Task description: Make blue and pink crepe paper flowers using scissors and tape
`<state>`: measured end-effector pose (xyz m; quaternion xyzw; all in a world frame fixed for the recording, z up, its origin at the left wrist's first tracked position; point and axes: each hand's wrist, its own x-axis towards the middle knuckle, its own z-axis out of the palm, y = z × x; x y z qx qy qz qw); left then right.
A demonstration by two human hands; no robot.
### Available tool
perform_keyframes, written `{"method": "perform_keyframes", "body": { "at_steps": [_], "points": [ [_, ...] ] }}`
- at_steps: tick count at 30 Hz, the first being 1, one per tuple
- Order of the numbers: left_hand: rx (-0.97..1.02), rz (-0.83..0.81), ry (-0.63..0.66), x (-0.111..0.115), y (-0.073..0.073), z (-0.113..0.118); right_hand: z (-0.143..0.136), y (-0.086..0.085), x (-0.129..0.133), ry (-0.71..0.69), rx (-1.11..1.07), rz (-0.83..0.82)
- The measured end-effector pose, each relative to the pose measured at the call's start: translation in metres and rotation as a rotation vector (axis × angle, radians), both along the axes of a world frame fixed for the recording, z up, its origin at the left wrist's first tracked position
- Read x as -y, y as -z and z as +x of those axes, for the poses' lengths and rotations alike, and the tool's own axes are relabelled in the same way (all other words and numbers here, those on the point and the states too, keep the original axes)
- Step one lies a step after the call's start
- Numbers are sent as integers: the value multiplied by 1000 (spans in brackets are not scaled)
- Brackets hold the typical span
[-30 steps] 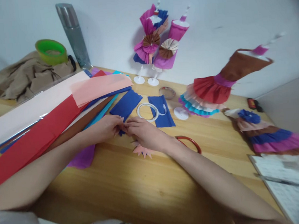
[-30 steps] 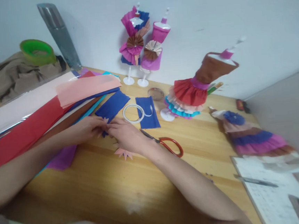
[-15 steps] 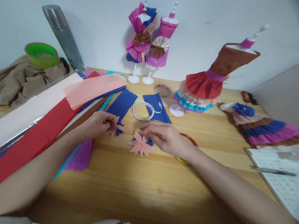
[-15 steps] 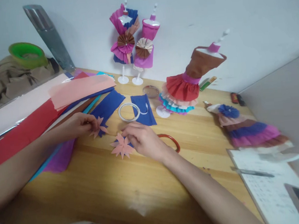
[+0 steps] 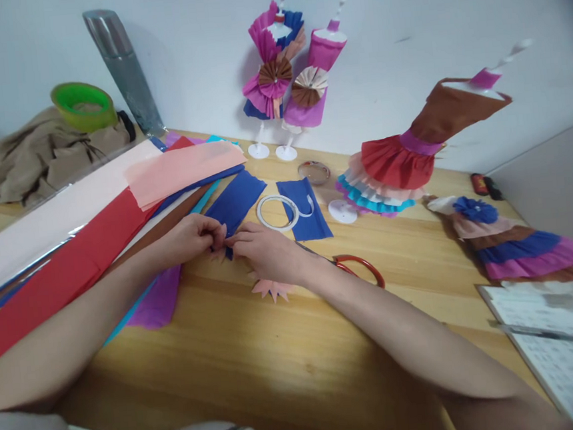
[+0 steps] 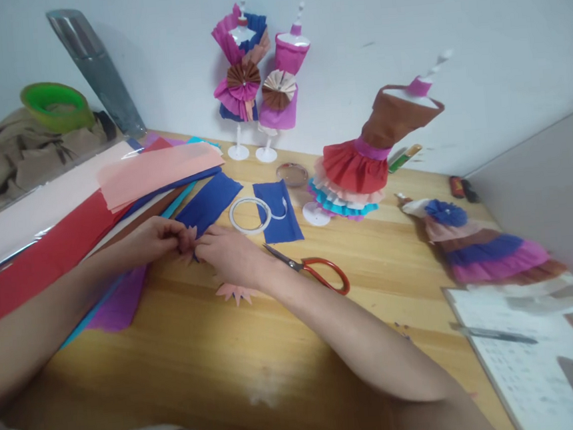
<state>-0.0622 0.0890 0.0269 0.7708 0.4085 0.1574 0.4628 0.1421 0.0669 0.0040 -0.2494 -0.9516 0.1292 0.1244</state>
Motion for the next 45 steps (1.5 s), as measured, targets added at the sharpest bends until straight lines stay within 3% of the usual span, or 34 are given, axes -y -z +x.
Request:
{"method": "perform_keyframes", "body": {
  "at_steps": [5,8,11,15,18,22,28,31,34,40,45],
  "points": [
    [79,-159,-169,2,-8,0,0,-4,4,34,116,-7],
    [68,-138,-233,4,-12,0,0,-5,6,38,136,-10],
    [36,36,-190,4,-5,-1,-1,-7,6,45,150,-12],
    [-111,298,-13,1,11,0,1,-9,7,32,138,-16],
    [-213,354,35,-1,18,2,7,-11,11,69,41,-63],
    [-216,352,27,-1,18,2,33,-21,18,135,-252,-94],
    [-125,205,-37,3,7,-1,96,-39,39,364,-296,-44],
    [-99,13,-49,7,-3,0,119,-33,52,504,-183,-54],
    [-56,-24,-32,11,-12,1,133,-22,66,622,-97,-76],
    [-199,230,-121,9,-27,8,139,-13,91,716,46,-140],
    [-266,442,133,-8,-31,51,132,-13,93,744,125,-153]
  ]
}}
